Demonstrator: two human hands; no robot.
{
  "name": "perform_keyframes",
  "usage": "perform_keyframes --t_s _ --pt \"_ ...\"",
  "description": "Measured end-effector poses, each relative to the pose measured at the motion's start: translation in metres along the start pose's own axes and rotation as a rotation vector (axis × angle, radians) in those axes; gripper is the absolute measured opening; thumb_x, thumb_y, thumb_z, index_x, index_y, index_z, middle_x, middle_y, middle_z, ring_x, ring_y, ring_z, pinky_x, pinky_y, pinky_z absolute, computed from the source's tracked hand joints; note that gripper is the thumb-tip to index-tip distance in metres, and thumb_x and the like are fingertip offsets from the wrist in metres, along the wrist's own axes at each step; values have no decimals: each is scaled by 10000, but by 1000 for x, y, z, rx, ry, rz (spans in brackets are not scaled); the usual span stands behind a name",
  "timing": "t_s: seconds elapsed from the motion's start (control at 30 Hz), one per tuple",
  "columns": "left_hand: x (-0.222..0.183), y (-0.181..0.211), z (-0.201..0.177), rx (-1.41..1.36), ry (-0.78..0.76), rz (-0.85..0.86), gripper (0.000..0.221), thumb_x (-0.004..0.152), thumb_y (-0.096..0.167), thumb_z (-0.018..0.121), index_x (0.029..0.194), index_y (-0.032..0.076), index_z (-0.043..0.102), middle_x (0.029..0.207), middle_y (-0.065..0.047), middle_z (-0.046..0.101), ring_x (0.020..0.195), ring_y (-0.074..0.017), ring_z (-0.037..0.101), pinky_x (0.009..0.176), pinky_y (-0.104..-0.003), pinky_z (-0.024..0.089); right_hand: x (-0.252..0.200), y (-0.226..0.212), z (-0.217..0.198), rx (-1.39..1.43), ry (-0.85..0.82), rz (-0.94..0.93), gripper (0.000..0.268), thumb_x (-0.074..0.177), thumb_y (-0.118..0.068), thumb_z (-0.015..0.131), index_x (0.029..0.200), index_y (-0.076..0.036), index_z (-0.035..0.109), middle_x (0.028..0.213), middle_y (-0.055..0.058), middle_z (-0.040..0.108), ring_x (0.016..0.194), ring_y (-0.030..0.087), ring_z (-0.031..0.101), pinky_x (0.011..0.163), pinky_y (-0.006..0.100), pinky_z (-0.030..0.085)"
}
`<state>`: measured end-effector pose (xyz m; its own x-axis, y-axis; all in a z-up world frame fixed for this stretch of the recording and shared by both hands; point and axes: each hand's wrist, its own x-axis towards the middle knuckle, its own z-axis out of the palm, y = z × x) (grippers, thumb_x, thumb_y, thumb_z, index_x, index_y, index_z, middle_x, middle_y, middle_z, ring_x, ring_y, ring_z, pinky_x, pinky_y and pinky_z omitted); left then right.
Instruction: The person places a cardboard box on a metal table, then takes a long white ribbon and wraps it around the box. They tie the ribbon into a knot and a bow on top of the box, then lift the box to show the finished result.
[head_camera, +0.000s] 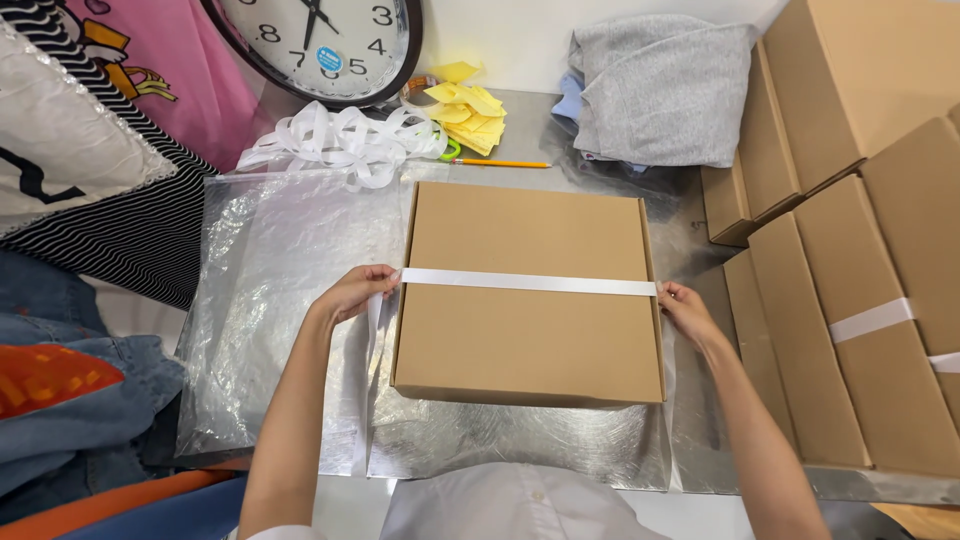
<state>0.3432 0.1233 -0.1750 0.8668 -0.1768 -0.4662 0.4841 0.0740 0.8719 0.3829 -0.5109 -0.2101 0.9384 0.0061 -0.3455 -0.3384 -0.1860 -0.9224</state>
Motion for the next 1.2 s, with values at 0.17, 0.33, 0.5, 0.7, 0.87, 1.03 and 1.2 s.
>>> perform_keyframes --t_s 0.17,0.33,0.5,0.7,0.87,1.03,1.2 --pt "-4 0 12 20 41 47 242 923 260 779 997 39 714 761 -19 582 686 -102 595 655 -202 516 -44 -46 27 -25 0 9 247 1015 -373 677 909 -149 689 725 -90 611 644 40 531 630 176 421" --pt "7 -30 17 -46 122 86 265 925 308 777 970 63 689 765 -6 588 709 -123 617 692 -226 542 -33 -26 21 7 -32 -40 214 1015 -364 675 942 -162 673 742 -88 592 661 44 545 627 187 424" --pt "9 -49 21 -81 214 105 271 997 345 696 979 79 647 793 3 571 731 -125 607 648 -242 528 -28 -17 19 -45 -106 -108 231 1076 -351 577 957 -155 603 805 -65 540 740 91 522 679 236 417" --pt "40 -69 15 179 421 142 240 1056 316 608 1039 78 582 876 -42 563 803 -166 592 701 -298 526 -1 52 -2 -85 -43 -141 229 1060 -309 607 930 -120 616 766 -36 559 676 117 532 590 248 415" --pt "30 -64 32 373 505 9 247 1086 392 505 1108 151 554 930 -109 659 896 -271 655 777 -411 513 -19 34 10 -83 -2 -97 207 1023 -287 660 900 -125 621 734 -15 590 635 121 544 565 256 416" --pt "23 -55 43 421 554 -23 257 1090 363 491 1115 117 563 968 -209 690 964 -355 683 804 -446 535 -16 36 6 -122 75 57 178 956 -251 704 851 -111 669 673 4 590 565 140 543 514 266 398" --pt "45 -72 28 281 428 -10 213 1076 330 466 1103 132 542 789 -123 651 711 -248 641 610 -352 507 -9 37 4 -65 42 155 45 899 -140 682 880 -113 651 673 -22 548 592 138 500 551 241 325"
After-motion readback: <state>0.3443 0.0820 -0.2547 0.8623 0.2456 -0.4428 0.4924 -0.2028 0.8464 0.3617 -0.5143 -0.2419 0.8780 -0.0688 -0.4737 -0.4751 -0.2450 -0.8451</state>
